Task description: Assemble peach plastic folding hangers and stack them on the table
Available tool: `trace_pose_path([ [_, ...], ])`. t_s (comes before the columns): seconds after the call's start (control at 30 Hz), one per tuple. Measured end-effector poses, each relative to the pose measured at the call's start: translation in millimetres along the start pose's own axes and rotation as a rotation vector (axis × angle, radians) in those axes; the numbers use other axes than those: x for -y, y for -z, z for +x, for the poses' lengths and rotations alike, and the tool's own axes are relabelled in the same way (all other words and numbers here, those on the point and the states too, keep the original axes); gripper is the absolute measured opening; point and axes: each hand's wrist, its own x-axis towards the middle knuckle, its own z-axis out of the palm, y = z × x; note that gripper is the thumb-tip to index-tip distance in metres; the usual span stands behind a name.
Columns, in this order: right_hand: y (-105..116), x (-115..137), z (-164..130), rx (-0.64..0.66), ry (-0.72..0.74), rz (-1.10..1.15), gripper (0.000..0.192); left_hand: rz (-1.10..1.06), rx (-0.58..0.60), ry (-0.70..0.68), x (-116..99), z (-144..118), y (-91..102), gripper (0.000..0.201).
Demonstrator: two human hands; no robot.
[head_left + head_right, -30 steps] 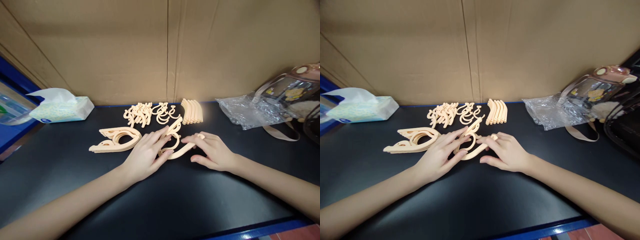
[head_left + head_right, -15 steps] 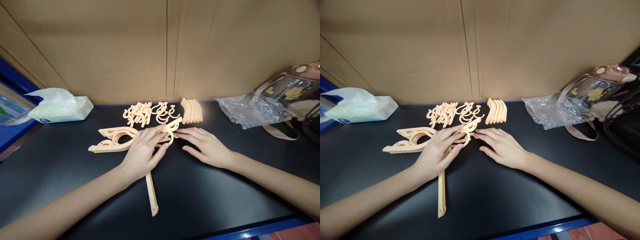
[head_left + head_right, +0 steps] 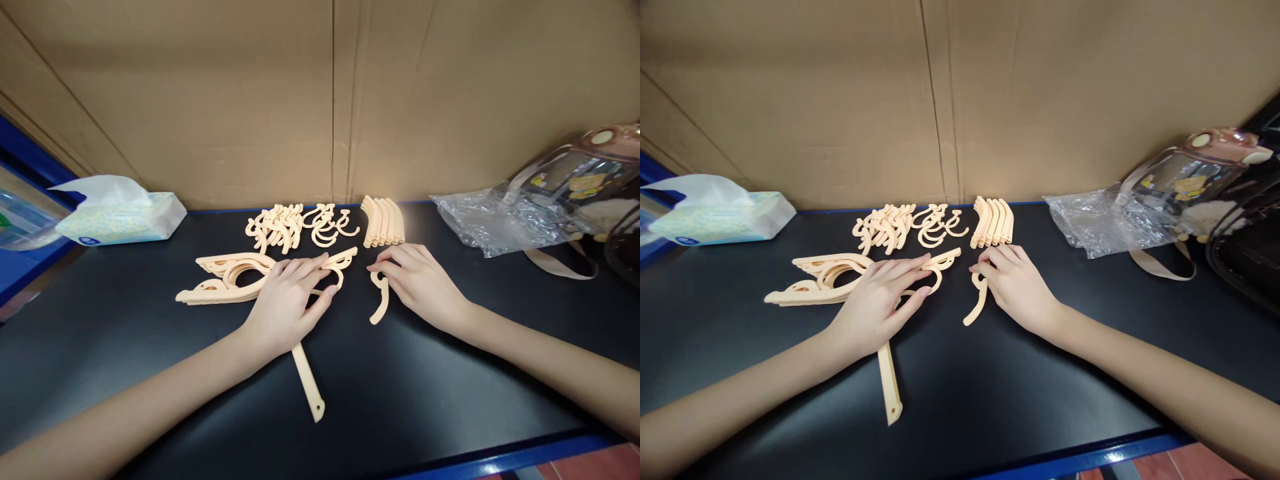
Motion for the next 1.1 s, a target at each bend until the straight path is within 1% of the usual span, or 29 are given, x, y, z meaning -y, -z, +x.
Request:
trace_pose_path([
  [0.17, 2, 1, 1, -0.048, -0.006, 0.113, 0.028, -0.004, -0.012, -0.005, -1, 0, -0.6, 0.026],
  [0.23, 3, 3, 1, -0.082, -0.020, 0.118, 0.027, -0.015, -0.025, -0.002, -1, 0, -0.4, 0.023],
  [0.37, 2, 8, 1, -0.114, -0.047, -0.009, 0.018, 0.006, -0.045, -0.029, -1, -1, -1.1, 0.026],
  [0.47, 1, 10, 1, -0.084, -0.040, -0.113, 0.021, 0.035, -0.037, -0.064, 0, -1, -1.6, 0.031],
  [0.57, 1, 9, 1, -0.066, -0.033, -0.136, 0.020, 0.033, -0.038, -0.090, 0, 0, -0.4, 0.031],
  [0.63, 0, 8, 0, -0.064, -0.029, -0.116, 0.018, 0.007, -0.062, -0.122, -1, 0, 1.8, 0.031],
  [0.73, -1, 6, -1, -0.042, -0.014, -0.036, 0.016, -0.075, -0.116, -0.258, -2, -4, 5.8, 0.027],
  [0.8, -1, 5, -1, -0.026, 0.000, 0.036, 0.019, -0.147, -0.123, -0.419, -2, -6, 8.0, 0.026],
  [0.83, -1, 5, -1, -0.024, 0.005, 0.063, 0.020, -0.179, -0.100, -0.503, -2, -7, 8.7, 0.027],
  [0.9, -1, 6, -1, -0.038, 0.004, 0.058, 0.021, -0.224, -0.014, -0.636, -2, -9, 9.5, 0.031],
  [0.97, 0, 8, -1, -0.074, -0.014, -0.043, 0.019, -0.234, 0.061, -0.699, -3, -9, 9.5, 0.034],
  [1.0, 1, 9, -1, -0.091, -0.026, -0.123, 0.019, -0.221, 0.075, -0.711, -4, -8, 9.2, 0.033],
  [1.1, 5, 14, 0, -0.097, -0.055, -0.367, 0.023, -0.095, 0.053, -0.769, -9, -9, 8.0, 0.022],
])
